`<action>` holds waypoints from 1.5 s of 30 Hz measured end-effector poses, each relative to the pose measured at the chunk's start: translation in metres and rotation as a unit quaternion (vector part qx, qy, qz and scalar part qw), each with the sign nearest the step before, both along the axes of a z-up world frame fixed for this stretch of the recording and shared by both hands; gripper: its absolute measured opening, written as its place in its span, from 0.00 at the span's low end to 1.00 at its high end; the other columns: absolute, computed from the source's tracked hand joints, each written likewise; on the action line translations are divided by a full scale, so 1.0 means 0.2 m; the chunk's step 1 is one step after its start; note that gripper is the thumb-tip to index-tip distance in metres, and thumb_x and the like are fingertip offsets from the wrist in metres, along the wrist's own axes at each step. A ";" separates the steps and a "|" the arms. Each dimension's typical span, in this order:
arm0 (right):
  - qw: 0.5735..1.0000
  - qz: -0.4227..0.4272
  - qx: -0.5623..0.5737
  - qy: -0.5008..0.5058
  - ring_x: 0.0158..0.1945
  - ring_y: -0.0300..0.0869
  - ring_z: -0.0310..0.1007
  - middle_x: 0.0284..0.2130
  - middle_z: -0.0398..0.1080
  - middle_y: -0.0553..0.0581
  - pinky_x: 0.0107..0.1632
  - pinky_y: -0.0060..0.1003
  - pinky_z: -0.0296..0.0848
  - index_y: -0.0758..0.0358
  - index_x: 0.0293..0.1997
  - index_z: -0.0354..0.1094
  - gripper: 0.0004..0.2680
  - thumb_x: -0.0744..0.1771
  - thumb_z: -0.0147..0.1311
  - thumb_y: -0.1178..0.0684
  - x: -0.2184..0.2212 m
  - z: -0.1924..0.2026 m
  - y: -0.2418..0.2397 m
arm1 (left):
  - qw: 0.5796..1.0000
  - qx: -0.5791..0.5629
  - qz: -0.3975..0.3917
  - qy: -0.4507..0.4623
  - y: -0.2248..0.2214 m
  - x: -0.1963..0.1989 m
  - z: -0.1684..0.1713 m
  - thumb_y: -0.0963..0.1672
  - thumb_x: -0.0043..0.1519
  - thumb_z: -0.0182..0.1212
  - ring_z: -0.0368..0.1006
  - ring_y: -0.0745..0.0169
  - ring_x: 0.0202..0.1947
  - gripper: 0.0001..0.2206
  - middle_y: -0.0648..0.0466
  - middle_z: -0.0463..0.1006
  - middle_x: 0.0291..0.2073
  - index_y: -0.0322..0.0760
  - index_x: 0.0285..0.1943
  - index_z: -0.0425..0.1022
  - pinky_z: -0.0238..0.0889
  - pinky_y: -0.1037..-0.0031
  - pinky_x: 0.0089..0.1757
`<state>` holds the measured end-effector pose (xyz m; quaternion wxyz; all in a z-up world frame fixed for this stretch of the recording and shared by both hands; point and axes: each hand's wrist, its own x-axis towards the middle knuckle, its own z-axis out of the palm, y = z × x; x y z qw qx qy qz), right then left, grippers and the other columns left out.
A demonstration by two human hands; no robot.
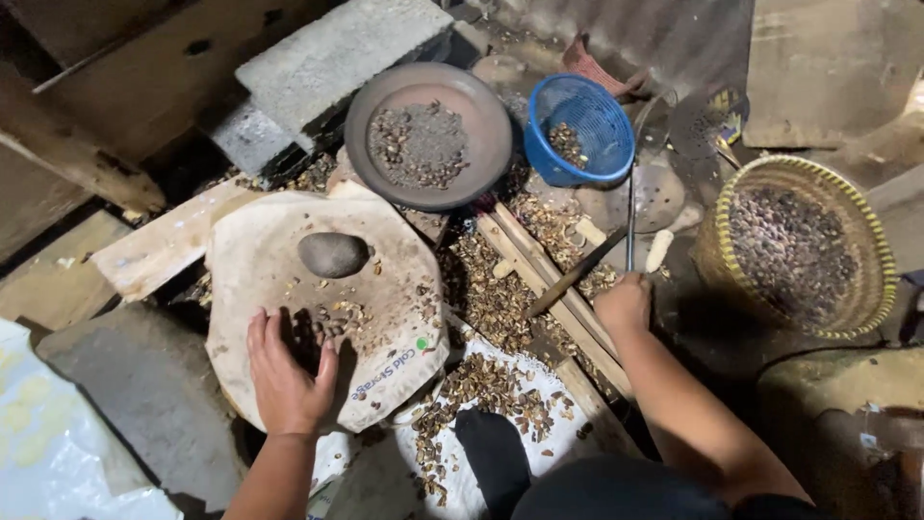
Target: Cracking nuts using a wooden mallet on a stone surface and sorting the kernels into containers.
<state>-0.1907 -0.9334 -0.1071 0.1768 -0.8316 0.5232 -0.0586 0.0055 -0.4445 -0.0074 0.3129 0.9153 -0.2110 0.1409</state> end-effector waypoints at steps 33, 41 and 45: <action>0.367 -0.014 0.844 -0.391 0.17 0.34 0.69 0.21 0.68 0.48 0.16 0.24 0.69 0.66 0.47 0.56 0.07 0.70 0.48 0.55 -0.25 0.79 -0.06 | 1.000 0.015 0.007 -0.021 -0.03 0.01 -0.01 0.50 0.58 0.60 0.53 0.29 0.73 0.36 0.30 0.59 0.71 0.22 0.71 0.57 0.48 0.50 0.67; 0.899 0.157 0.387 -0.136 0.16 0.42 0.56 0.18 0.61 0.57 0.16 0.37 0.60 0.74 0.57 0.67 0.16 0.70 0.30 0.59 0.01 1.43 0.48 | 0.999 0.034 0.014 0.010 -0.01 0.02 -0.06 0.53 0.58 0.58 0.50 0.33 0.75 0.38 0.33 0.56 0.74 0.24 0.72 0.56 0.45 0.53 0.68; 0.965 0.183 0.162 0.098 0.24 0.41 0.62 0.32 0.70 0.57 0.26 0.35 0.66 0.39 0.81 0.35 0.26 0.71 0.40 0.49 0.47 1.54 0.53 | 0.999 0.027 0.030 0.012 -0.01 0.01 -0.05 0.54 0.58 0.59 0.49 0.35 0.76 0.38 0.34 0.56 0.74 0.26 0.73 0.56 0.45 0.54 0.68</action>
